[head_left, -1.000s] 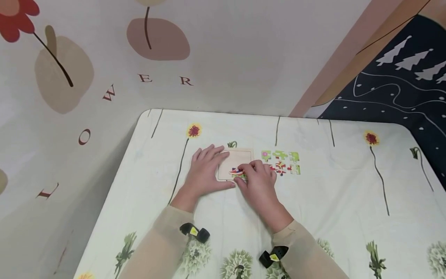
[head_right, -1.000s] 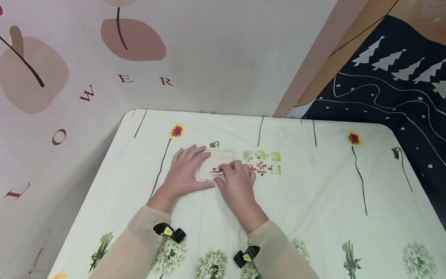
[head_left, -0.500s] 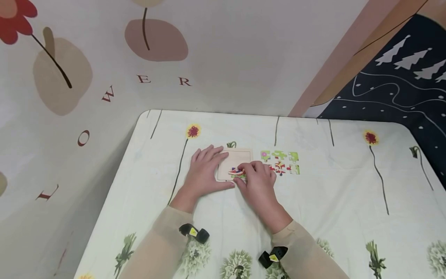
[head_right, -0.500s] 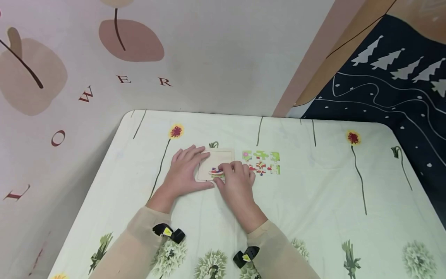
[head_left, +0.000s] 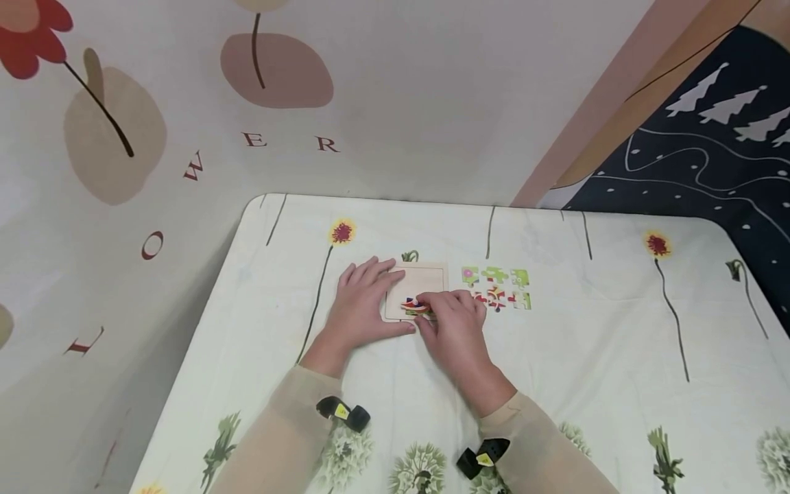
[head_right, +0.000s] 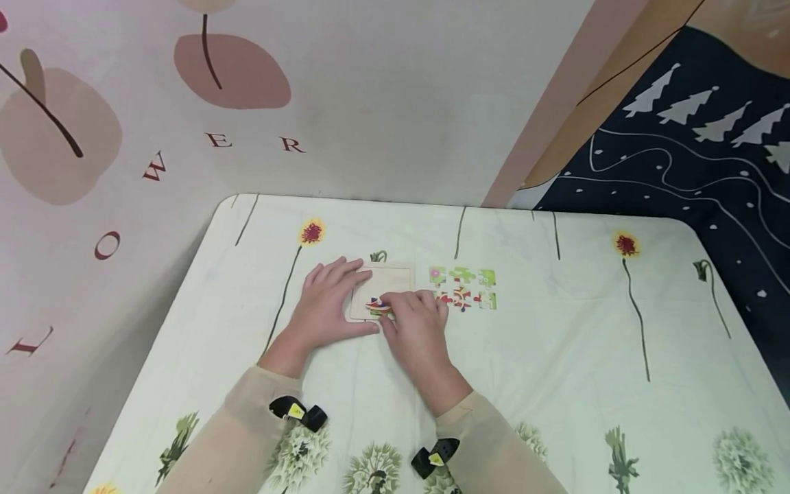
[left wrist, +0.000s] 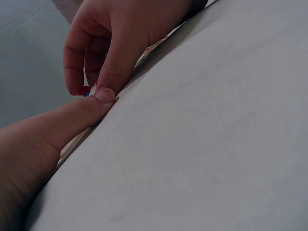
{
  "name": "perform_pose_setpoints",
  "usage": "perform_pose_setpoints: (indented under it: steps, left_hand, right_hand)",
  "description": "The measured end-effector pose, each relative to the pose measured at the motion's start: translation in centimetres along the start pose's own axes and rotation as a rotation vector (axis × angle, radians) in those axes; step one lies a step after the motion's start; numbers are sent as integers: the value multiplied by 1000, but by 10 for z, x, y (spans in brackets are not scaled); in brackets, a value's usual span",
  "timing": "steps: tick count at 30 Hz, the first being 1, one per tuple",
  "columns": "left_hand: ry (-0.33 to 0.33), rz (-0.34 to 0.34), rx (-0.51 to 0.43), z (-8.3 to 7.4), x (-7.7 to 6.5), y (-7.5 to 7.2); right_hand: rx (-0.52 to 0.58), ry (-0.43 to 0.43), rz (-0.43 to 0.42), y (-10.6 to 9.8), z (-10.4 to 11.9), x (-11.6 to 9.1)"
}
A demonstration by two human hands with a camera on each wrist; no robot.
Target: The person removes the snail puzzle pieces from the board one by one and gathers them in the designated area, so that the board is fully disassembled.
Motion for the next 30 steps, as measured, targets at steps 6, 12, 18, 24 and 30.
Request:
perform_pose_setpoints:
  steps: [6, 12, 18, 24, 30]
  left_hand:
    - [5, -3, 6, 0, 1, 1]
    - [10, -8, 11, 0, 2, 1]
    - [8, -3, 13, 1, 1, 2]
    - [7, 5, 5, 1, 0, 2]
    - [4, 3, 1, 0, 1, 1]
  right_hand:
    - [5, -15, -4, 0, 0, 0]
    - [5, -15, -5, 0, -1, 0]
    - [-1, -18, -12, 0, 0, -1]
    - [-2, -9, -17, -1, -2, -3]
    - [5, 13, -1, -4, -8, -6]
Point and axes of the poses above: each hand's wrist, its own x-axis towards the middle knuckle, its own y-axis out of the palm, z = x × y, the point moved 4 cm from there along x, towards the middle knuckle, and after that the axes turned 10 degrees about z, right-handed, at the moved point
